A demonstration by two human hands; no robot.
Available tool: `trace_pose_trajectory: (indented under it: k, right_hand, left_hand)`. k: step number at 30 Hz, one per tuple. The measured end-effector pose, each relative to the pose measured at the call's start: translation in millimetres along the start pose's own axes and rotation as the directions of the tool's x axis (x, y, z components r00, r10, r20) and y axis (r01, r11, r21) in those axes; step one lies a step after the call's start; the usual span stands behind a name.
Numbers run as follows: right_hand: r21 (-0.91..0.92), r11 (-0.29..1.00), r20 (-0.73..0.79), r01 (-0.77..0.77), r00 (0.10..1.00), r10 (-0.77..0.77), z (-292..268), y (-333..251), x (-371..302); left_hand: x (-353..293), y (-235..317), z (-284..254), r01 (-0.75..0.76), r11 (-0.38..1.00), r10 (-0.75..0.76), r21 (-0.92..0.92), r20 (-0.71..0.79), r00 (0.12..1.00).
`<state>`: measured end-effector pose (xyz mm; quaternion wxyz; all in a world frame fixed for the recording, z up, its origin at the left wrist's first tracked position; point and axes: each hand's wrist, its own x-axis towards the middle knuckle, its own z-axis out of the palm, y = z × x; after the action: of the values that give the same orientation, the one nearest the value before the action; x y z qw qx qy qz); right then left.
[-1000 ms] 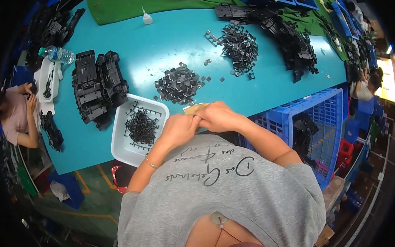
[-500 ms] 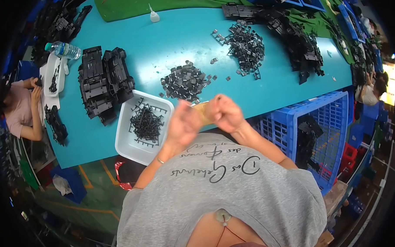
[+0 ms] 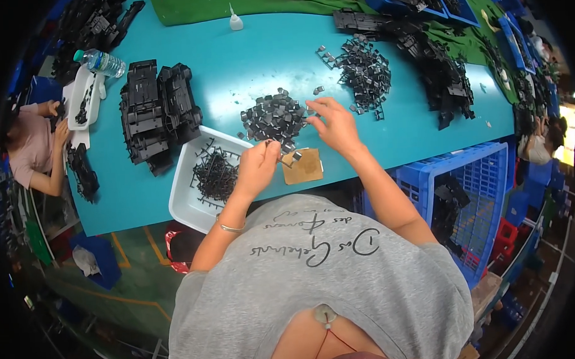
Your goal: The person repeatedly picks up small plastic components from a tray and the table, snapping the pieces together by hand.
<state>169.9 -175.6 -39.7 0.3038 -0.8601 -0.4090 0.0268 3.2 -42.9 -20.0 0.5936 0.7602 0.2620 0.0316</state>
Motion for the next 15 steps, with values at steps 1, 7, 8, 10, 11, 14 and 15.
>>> trace_pose_trajectory:
  k: [1,7,8,10,11,14,15]
  right_hand:
    - [0.188,0.981,0.143,-0.046,0.990,0.019,-7,-7,1]
    - [0.624,0.688,0.532,-0.369,0.847,-0.028,-24,-48,-23]
    - [0.664,0.639,0.502,-0.388,0.865,0.003,-21,-49,-26]
    - [0.682,0.599,0.496,-0.418,0.867,0.041,-22,-49,-28]
    - [0.731,0.544,0.494,-0.412,0.869,-0.006,-21,-47,-30]
    - [0.828,0.257,0.524,-0.498,0.851,-0.037,-14,-45,-37]
    - [0.847,-0.027,0.530,-0.531,0.847,-0.040,-12,-47,-40]
  left_hand:
    - [2,1,0,-0.003,1.000,0.003,-0.003,0.002,1.000]
    - [7,9,4,-0.066,0.998,0.066,-0.012,0.043,0.997]
    - [6,9,3,-0.043,0.999,0.047,-0.032,0.150,0.988]
    - [4,11,1,0.006,0.999,0.008,-0.039,0.339,0.941]
    - [4,16,1,0.003,0.999,0.011,-0.039,0.352,0.936]
    - [4,30,-3,0.218,0.944,-0.079,-0.246,0.473,0.877]
    - [5,28,-1,0.166,0.936,-0.011,-0.311,0.445,0.896]
